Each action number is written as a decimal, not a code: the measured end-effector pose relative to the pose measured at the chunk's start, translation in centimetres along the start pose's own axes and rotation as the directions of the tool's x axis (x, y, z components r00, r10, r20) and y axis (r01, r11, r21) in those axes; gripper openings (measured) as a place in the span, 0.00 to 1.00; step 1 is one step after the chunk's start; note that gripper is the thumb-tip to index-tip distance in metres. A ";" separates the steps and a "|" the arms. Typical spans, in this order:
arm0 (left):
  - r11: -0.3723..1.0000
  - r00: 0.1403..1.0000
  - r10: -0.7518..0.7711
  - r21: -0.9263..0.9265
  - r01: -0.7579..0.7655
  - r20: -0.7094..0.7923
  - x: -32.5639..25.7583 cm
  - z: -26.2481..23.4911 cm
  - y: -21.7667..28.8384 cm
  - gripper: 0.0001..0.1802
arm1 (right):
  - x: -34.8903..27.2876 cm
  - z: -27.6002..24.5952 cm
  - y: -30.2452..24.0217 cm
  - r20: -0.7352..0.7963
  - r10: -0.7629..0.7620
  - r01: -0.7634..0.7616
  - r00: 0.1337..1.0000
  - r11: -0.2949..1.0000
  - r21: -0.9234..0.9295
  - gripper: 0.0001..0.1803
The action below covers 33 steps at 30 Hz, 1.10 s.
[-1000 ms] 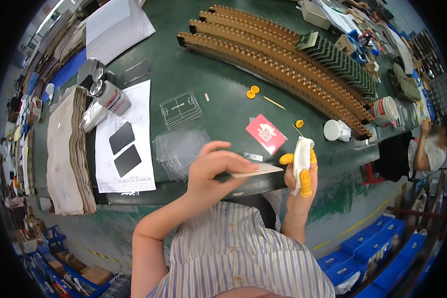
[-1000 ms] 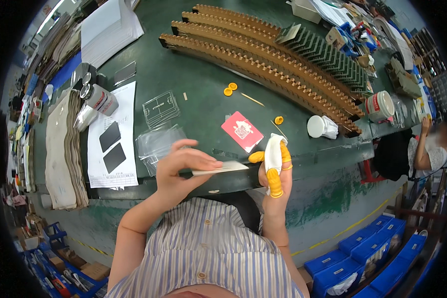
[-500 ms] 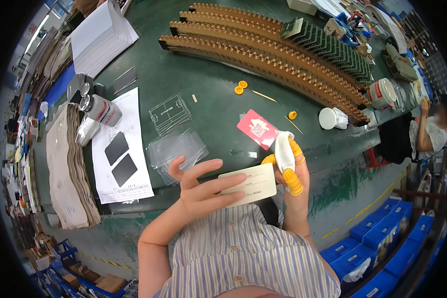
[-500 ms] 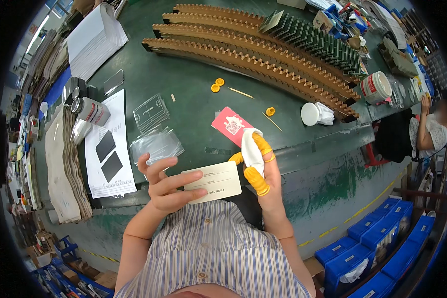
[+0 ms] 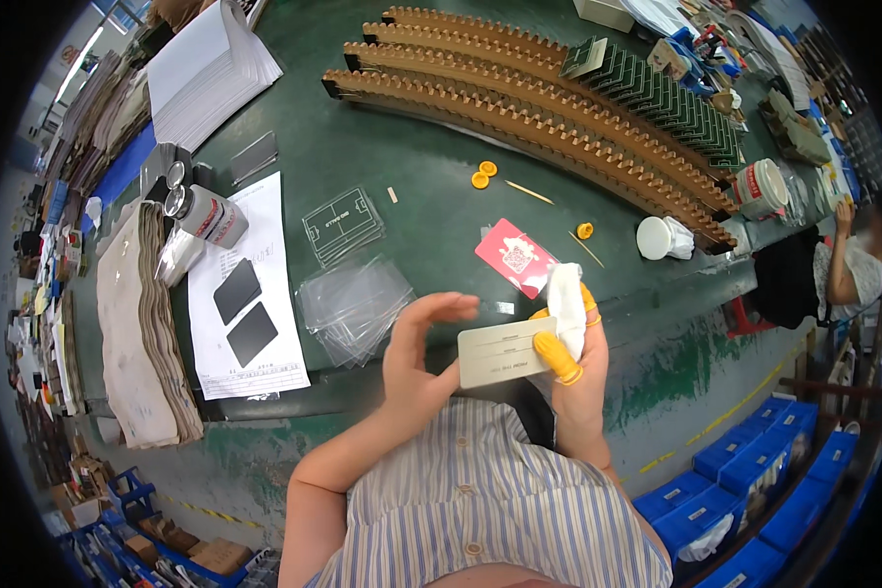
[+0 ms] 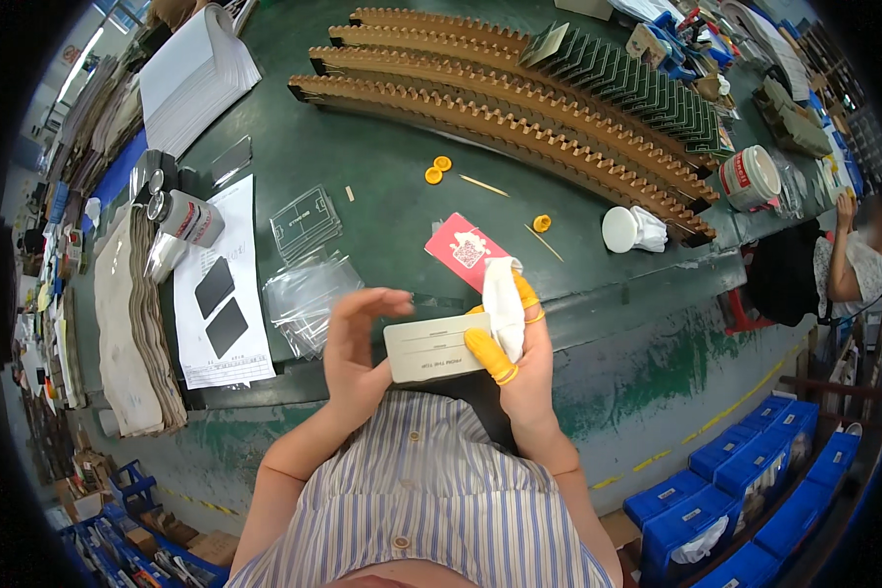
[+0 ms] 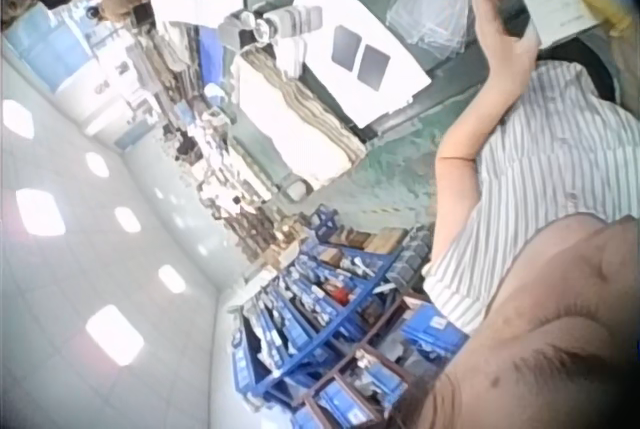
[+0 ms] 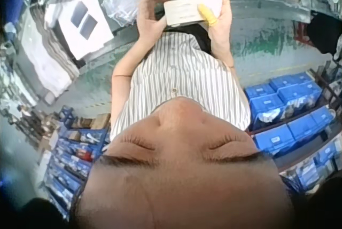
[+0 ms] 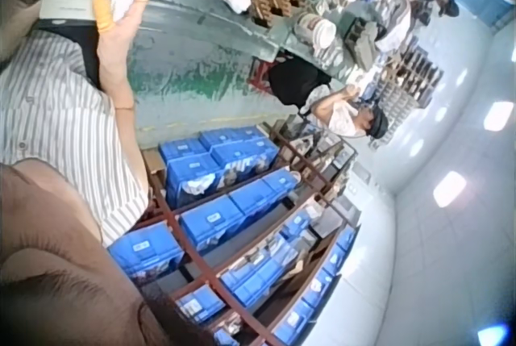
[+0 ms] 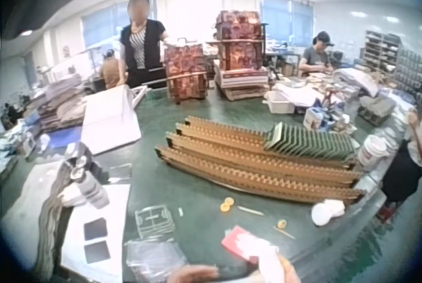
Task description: The person wipes small rectangular circuit boards with a white cloth, handling them one at a time. They flip each board to clean both sides and then place it into a clear plastic bag. The person repeats this process for multiple boards, using a cloth and occasionally a small wooden stick to assist with handling.
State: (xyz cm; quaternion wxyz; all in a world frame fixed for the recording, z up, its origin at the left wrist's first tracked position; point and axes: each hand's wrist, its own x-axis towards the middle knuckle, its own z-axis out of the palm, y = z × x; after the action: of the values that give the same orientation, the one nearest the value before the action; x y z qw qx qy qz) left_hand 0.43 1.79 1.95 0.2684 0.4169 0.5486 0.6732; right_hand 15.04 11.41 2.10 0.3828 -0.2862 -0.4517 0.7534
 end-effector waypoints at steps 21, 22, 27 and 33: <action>0.741 0.786 -0.576 -0.265 0.618 0.223 1.3 0.0 3.0 0.14 | -0.8 -3.3 1.4 0.016 -0.402 0.389 0.915 0.875 -0.289 0.17; 0.742 0.783 -0.575 -0.253 0.621 0.236 1.3 0.1 2.9 0.12 | -0.5 -3.5 1.1 0.068 -0.465 0.455 0.883 0.808 -0.376 0.14; 0.754 0.763 -0.572 -0.172 0.634 0.301 1.4 0.0 3.2 0.10 | 0.5 -3.0 -1.7 0.308 -0.511 0.575 0.802 0.523 -0.629 0.09; 0.772 0.753 -0.573 -0.094 0.628 0.322 1.1 -0.2 3.4 0.09 | 1.9 -1.9 -2.9 0.586 -0.422 0.706 0.692 0.223 -0.673 0.13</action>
State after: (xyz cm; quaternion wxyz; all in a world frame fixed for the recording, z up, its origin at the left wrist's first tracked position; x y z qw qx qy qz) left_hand -0.04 1.75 5.47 0.5845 0.2782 0.5415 0.5364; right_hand 16.43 14.72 3.78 0.3629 -0.1418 -0.8860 0.2515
